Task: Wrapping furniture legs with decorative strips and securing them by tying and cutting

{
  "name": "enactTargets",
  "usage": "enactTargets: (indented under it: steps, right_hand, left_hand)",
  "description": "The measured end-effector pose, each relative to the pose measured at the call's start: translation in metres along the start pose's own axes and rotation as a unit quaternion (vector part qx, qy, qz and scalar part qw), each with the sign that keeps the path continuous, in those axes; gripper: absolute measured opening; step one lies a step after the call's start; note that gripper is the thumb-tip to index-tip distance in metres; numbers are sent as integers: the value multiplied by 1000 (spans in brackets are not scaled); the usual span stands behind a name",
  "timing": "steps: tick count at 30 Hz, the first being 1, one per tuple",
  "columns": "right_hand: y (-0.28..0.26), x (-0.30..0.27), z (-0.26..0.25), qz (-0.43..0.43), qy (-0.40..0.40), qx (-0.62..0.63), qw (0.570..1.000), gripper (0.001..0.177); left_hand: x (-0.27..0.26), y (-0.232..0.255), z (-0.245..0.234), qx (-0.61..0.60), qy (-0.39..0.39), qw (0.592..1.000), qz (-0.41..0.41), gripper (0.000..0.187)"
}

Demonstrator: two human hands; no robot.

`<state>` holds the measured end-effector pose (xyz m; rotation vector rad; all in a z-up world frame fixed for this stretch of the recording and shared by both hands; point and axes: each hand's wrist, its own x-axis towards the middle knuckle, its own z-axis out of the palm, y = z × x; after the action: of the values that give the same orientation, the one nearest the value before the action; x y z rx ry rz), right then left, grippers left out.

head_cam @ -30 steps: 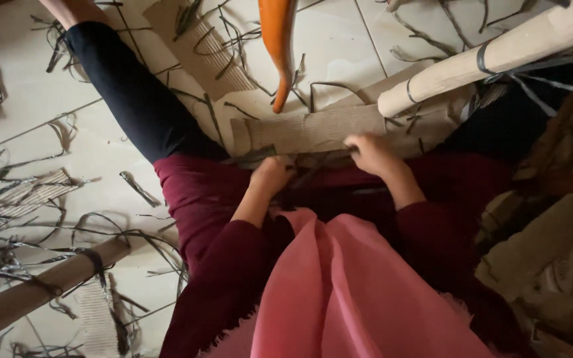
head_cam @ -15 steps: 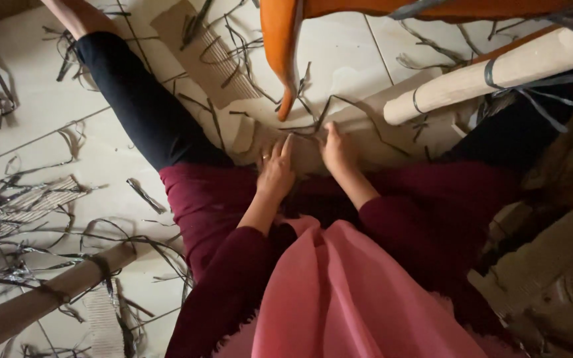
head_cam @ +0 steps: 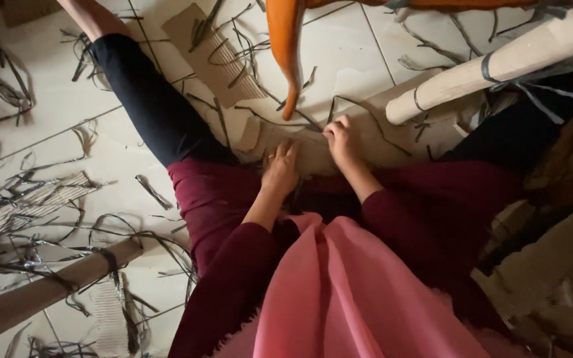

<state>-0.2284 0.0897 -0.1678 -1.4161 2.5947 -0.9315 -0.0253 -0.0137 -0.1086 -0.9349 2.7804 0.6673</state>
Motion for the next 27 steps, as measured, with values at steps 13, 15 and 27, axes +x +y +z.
enactTargets:
  steps: [13, 15, 27]
  right_hand:
    - [-24, -3, -88, 110, -24, 228, 967, 9]
    - [-2, -16, -77, 130, -37, 55, 989, 17]
    - [-18, -20, -81, 187, -82, -117, 972, 46]
  left_hand:
    - [17, -32, -22, -187, 376, 907, -32, 76]
    - [11, -43, -28, -223, 225, 939, -133, 70]
    - [67, -127, 104, -156, 187, 953, -179, 60]
